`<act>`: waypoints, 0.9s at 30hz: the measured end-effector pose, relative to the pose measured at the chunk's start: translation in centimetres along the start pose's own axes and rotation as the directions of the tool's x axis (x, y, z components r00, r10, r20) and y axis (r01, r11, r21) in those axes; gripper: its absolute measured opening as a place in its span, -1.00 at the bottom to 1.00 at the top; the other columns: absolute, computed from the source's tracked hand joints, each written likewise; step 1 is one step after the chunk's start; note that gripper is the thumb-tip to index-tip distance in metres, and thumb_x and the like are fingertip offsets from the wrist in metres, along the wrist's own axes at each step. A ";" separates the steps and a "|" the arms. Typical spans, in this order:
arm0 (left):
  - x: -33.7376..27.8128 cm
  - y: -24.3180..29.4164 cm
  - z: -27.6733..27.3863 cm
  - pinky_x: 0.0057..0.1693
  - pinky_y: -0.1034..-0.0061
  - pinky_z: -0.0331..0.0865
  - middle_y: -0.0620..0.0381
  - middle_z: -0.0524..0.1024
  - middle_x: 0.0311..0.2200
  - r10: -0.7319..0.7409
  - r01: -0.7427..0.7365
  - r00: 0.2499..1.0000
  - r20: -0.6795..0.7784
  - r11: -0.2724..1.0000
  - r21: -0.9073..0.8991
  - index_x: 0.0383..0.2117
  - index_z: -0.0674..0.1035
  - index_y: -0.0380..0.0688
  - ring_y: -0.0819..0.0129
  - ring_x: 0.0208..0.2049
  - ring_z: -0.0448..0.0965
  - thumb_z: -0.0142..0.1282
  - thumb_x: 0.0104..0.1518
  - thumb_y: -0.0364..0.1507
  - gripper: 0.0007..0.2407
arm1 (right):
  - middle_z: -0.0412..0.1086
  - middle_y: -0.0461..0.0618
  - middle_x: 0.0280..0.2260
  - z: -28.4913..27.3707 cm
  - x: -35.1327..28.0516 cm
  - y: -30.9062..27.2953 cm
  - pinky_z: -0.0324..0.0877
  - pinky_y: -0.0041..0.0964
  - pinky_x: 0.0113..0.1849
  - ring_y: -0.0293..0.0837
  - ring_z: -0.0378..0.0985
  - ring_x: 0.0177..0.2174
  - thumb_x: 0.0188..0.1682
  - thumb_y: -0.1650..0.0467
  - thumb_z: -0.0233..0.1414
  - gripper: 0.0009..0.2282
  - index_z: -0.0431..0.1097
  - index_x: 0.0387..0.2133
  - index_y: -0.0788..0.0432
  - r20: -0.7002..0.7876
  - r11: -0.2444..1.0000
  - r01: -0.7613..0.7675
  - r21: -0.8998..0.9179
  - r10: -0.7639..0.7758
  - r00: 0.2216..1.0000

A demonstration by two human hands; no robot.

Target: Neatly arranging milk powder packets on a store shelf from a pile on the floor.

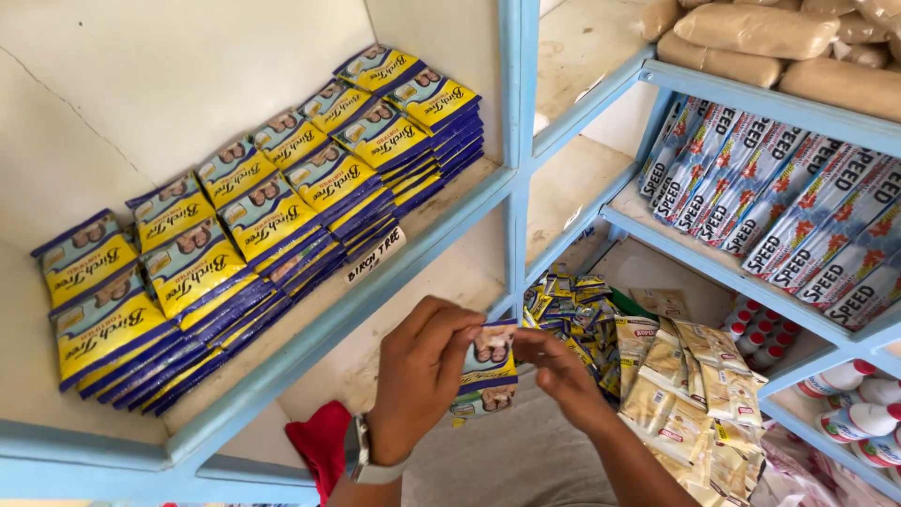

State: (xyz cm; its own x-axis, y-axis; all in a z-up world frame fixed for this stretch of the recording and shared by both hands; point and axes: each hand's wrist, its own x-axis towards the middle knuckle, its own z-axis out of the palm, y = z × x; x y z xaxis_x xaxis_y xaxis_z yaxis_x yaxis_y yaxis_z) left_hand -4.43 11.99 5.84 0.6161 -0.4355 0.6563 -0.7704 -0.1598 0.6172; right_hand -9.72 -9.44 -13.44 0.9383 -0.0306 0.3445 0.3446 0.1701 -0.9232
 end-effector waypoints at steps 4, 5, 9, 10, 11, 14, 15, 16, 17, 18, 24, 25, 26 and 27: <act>1.1 0.4 0.4 -0.29 0.52 0.46 0.04 0.57 -0.35 0.011 -0.011 1.000 0.015 0.998 0.064 -0.25 0.64 -0.23 0.27 -0.42 0.64 0.16 0.22 -0.58 -0.94 | 0.41 -0.03 -0.04 2.3 -0.8 4.4 0.36 -0.35 -0.02 -0.27 0.42 -0.08 0.08 0.45 -0.07 -0.66 0.23 0.14 0.22 -0.025 0.997 -0.035 -0.076 0.034 0.999; 1.3 0.3 0.2 -0.27 0.54 0.48 0.05 0.57 -0.32 0.013 -0.011 1.000 -0.028 0.997 0.072 -0.25 0.63 -0.23 0.29 -0.39 0.65 0.14 0.23 -0.57 -0.95 | 0.42 -0.06 -0.22 2.8 -1.0 5.2 0.34 -0.41 -0.18 -0.31 0.39 -0.25 0.15 0.45 -0.07 -0.76 0.31 0.06 0.27 -0.066 0.999 -0.015 0.041 0.017 0.998; 0.9 -2.5 0.3 -0.34 0.55 0.46 0.10 0.57 -0.35 -0.187 0.186 0.982 -0.037 0.982 -0.010 -0.25 0.64 -0.21 0.38 -0.46 0.62 0.18 0.24 -0.54 -0.95 | 0.38 -0.20 -0.48 3.8 -1.1 5.3 0.25 -0.50 -0.43 -0.42 0.30 -0.49 0.20 0.42 -0.03 -0.86 0.41 -0.19 0.31 -0.214 0.997 0.019 -0.074 -0.035 0.976; 0.4 -3.3 0.6 -0.34 0.55 0.46 0.10 0.57 -0.35 -0.186 0.186 0.982 -0.044 0.983 -0.008 -0.25 0.64 -0.21 0.38 -0.46 0.62 0.18 0.24 -0.54 -0.95 | 0.38 -0.20 -0.48 4.1 -0.7 4.2 0.25 -0.50 -0.43 -0.42 0.30 -0.49 0.20 0.42 -0.03 -0.86 0.41 -0.19 0.31 -0.208 0.997 0.022 -0.074 -0.037 0.978; -0.1 -4.0 1.0 -0.28 0.57 0.45 0.11 0.57 -0.30 -0.258 0.242 0.963 -0.074 0.953 -0.182 -0.11 0.61 -0.20 0.42 -0.36 0.58 0.16 0.26 -0.55 -0.87 | 0.38 -0.21 -0.50 4.5 -0.4 3.1 0.24 -0.52 -0.44 -0.43 0.30 -0.50 0.16 0.41 -0.04 -0.84 0.41 -0.16 0.27 -0.247 0.998 -0.006 -0.070 -0.012 0.969; -0.9 -4.5 1.3 -0.09 0.59 0.47 0.11 0.55 -0.16 -0.322 0.251 0.946 -0.048 0.814 -0.525 0.18 0.41 -0.04 0.45 -0.16 0.55 0.12 0.25 -0.58 -0.63 | 0.37 -0.22 -0.51 3.5 1.1 3.3 0.22 -0.52 -0.46 -0.43 0.28 -0.51 0.15 0.38 -0.05 -0.83 0.41 -0.17 0.24 -0.289 1.000 -0.012 -0.022 0.005 0.957; -1.3 -4.4 1.2 0.04 0.59 0.50 0.10 0.53 -0.08 -0.316 0.238 0.949 0.008 0.698 -0.675 0.32 0.24 0.11 0.44 -0.07 0.55 0.10 0.23 -0.59 -0.47 | 0.36 -0.22 -0.51 3.0 1.5 3.9 0.21 -0.51 -0.46 -0.42 0.27 -0.51 0.19 0.36 -0.05 -0.82 0.42 -0.21 0.25 -0.297 1.000 -0.008 0.029 0.016 0.955; -1.3 -3.9 1.1 0.04 0.59 0.50 0.10 0.53 -0.08 -0.316 0.230 0.949 -0.006 0.702 -0.674 0.32 0.24 0.11 0.44 -0.07 0.55 0.10 0.23 -0.59 -0.47 | 0.36 -0.22 -0.51 3.0 2.5 3.2 0.21 -0.51 -0.46 -0.42 0.27 -0.51 0.19 0.36 -0.05 -0.82 0.42 -0.21 0.25 -0.284 1.000 -0.006 0.027 0.014 0.959; -1.3 -3.5 0.9 0.00 0.57 0.52 0.15 0.45 0.04 -0.367 0.362 0.924 0.110 0.740 -0.567 0.27 0.31 0.07 0.43 -0.05 0.56 0.11 0.17 -0.61 -0.49 | 0.37 -0.23 -0.50 3.0 3.4 2.5 0.20 -0.51 -0.46 -0.42 0.26 -0.52 0.19 0.36 -0.06 -0.82 0.43 -0.20 0.23 -0.293 1.000 0.001 0.020 0.005 0.956; -1.3 -3.1 0.8 -0.05 0.55 0.54 0.20 0.36 0.17 -0.428 0.478 0.878 0.213 0.762 -0.437 0.21 0.37 0.03 0.41 -0.02 0.57 0.12 0.11 -0.62 -0.51 | 0.37 -0.24 -0.49 3.1 4.4 1.8 0.19 -0.50 -0.47 -0.42 0.26 -0.52 0.18 0.36 -0.07 -0.81 0.45 -0.20 0.22 -0.299 1.000 0.009 0.013 -0.005 0.954; 6.0 -6.4 -1.5 0.05 0.52 0.52 0.02 0.39 0.15 -0.130 0.130 0.991 0.009 0.977 -0.166 0.23 0.48 -0.08 0.30 0.09 0.51 0.11 0.09 -0.76 -0.48 | 0.43 -0.13 -0.05 2.5 12.4 -4.4 0.43 -0.51 -0.06 -0.34 0.49 -0.06 0.04 0.47 0.08 -0.56 0.17 0.20 0.20 -0.078 0.990 0.121 0.070 -0.116 0.990; 8.1 -6.7 -2.3 0.05 0.52 0.52 0.02 0.39 0.15 -0.125 0.123 0.992 -0.003 0.979 -0.162 0.23 0.48 -0.08 0.30 0.09 0.51 0.11 0.09 -0.76 -0.48 | 0.43 -0.13 -0.05 2.5 13.3 -5.4 0.43 -0.51 -0.06 -0.34 0.49 -0.06 0.04 0.47 0.08 -0.56 0.17 0.20 0.20 -0.066 0.989 0.127 0.069 -0.123 0.990; 10.3 -7.0 -3.2 0.00 0.53 0.53 0.04 0.40 0.16 -0.101 0.092 0.994 -0.046 0.980 -0.178 0.21 0.47 -0.11 0.34 0.05 0.53 0.11 0.07 -0.76 -0.49 | 0.44 -0.05 -0.09 2.5 14.4 -6.4 0.46 -0.43 -0.20 -0.24 0.51 -0.17 -0.13 0.55 0.15 -0.32 0.01 0.28 0.07 -0.039 0.993 0.088 0.078 -0.085 0.996; 12.6 -7.3 -4.2 -0.04 0.54 0.55 0.06 0.41 0.17 -0.078 0.059 0.993 -0.089 0.979 -0.193 0.19 0.47 -0.13 0.39 0.01 0.55 0.11 0.06 -0.76 -0.50 | 0.44 0.03 -0.13 2.5 15.4 -7.3 0.51 -0.36 -0.35 -0.13 0.54 -0.27 -0.30 0.63 0.22 -0.06 -0.15 0.37 -0.05 -0.010 0.995 0.048 0.086 -0.047 0.999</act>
State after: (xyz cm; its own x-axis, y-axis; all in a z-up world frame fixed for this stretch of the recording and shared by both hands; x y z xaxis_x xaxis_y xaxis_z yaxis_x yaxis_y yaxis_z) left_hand 9.64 11.40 11.38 0.6863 -0.3412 0.6424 -0.6864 -0.0116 0.7272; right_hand 2.15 -8.70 -0.92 0.9214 -0.0488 0.3857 0.3850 0.2523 -0.8878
